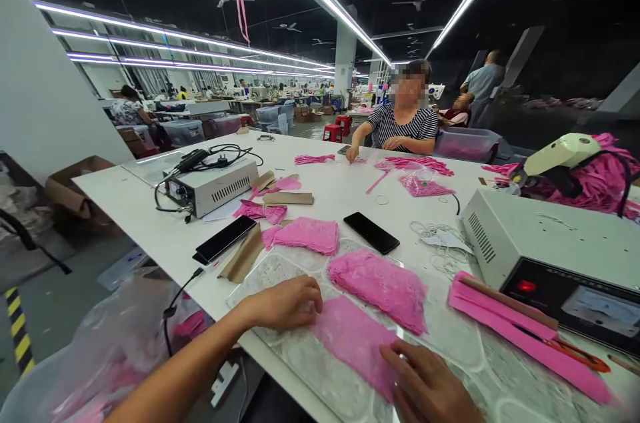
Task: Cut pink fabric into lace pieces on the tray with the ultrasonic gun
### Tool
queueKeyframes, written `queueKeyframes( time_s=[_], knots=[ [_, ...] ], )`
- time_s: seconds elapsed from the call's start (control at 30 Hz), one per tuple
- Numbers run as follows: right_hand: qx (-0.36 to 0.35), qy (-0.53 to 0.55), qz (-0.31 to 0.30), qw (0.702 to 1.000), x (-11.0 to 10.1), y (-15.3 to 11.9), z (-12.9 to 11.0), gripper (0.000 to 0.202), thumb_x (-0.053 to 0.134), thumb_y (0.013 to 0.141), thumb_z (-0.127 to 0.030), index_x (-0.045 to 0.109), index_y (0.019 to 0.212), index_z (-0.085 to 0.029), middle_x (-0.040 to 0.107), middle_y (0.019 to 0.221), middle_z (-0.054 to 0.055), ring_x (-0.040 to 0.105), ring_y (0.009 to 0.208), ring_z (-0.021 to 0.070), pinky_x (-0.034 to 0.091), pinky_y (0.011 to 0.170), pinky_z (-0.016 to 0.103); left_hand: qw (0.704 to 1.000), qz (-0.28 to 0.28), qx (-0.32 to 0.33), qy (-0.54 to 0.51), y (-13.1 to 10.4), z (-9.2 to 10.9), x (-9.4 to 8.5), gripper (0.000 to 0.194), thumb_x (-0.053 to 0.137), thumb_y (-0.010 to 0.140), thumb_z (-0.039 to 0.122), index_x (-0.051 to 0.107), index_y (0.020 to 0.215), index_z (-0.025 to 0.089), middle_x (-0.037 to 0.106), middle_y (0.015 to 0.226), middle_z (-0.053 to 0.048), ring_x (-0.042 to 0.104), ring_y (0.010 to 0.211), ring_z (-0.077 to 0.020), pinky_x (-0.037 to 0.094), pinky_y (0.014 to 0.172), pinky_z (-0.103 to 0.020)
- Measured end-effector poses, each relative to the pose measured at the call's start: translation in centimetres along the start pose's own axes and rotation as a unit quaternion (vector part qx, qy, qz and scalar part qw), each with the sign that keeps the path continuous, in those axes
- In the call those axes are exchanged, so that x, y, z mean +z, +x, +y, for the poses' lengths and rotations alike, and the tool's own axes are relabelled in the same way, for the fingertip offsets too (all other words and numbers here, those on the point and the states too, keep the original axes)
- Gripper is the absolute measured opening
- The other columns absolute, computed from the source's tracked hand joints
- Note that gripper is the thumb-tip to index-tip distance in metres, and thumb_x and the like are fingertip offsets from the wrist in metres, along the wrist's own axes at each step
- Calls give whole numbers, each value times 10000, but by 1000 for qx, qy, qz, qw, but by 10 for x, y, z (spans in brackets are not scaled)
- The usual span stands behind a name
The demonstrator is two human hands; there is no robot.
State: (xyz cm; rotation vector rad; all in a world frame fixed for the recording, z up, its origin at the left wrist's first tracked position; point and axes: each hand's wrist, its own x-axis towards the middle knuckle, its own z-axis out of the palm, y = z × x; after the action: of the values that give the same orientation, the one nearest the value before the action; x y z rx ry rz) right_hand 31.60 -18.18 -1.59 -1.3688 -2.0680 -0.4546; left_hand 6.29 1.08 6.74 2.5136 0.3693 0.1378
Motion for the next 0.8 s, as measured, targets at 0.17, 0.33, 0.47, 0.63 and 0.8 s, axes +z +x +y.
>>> queueKeyframes(
  time_s=[0.17, 0.33, 0.47, 0.63, 0.8],
  knots=[
    [-11, 81, 2, 997, 16, -3, -6, 291, 514, 842, -130, 648, 1059, -270, 712, 909, 69, 684, 771, 182, 569, 700, 297, 999, 43, -7, 15, -19, -1, 18, 153, 666, 836, 220, 651, 988, 211, 580, 1147, -71, 572, 1056, -214, 463, 924, -304],
    [14, 130, 11, 991, 14, 2, -9, 188, 514, 855, -141, 641, 938, -253, 695, 878, 68, 675, 764, 172, 571, 680, 271, 997, 63, 14, 34, -18, -8, 27, 112, 562, 903, 221, 669, 873, 204, 604, 1098, -76, 574, 1021, -212, 446, 942, -330],
    [75, 153, -33, 985, -10, 14, -15, 175, 521, 848, -122, 617, 947, -230, 671, 919, 75, 670, 838, 164, 574, 729, 244, 998, 59, 25, 24, -17, -7, 26, 154, 532, 916, 227, 686, 919, 210, 622, 1093, -78, 591, 1005, -208, 456, 938, -327],
    [56, 160, -81, 982, -15, 18, -24, 129, 551, 828, -127, 601, 890, -228, 651, 864, 46, 644, 779, 162, 563, 705, 269, 996, 14, 63, 69, -16, -5, 26, 318, 534, 941, 289, 600, 1252, 273, 513, 1402, -82, 461, 1296, -293, 310, 1108, -467],
    [187, 208, -117, 953, -18, 14, -14, 179, 458, 928, -205, 563, 782, -219, 622, 848, 39, 630, 716, 126, 544, 641, 219, 990, 5, 60, 125, -20, 0, 29, 293, 492, 970, 321, 611, 1235, 279, 555, 1367, -78, 466, 1298, -294, 258, 1124, -502]
  ],
)
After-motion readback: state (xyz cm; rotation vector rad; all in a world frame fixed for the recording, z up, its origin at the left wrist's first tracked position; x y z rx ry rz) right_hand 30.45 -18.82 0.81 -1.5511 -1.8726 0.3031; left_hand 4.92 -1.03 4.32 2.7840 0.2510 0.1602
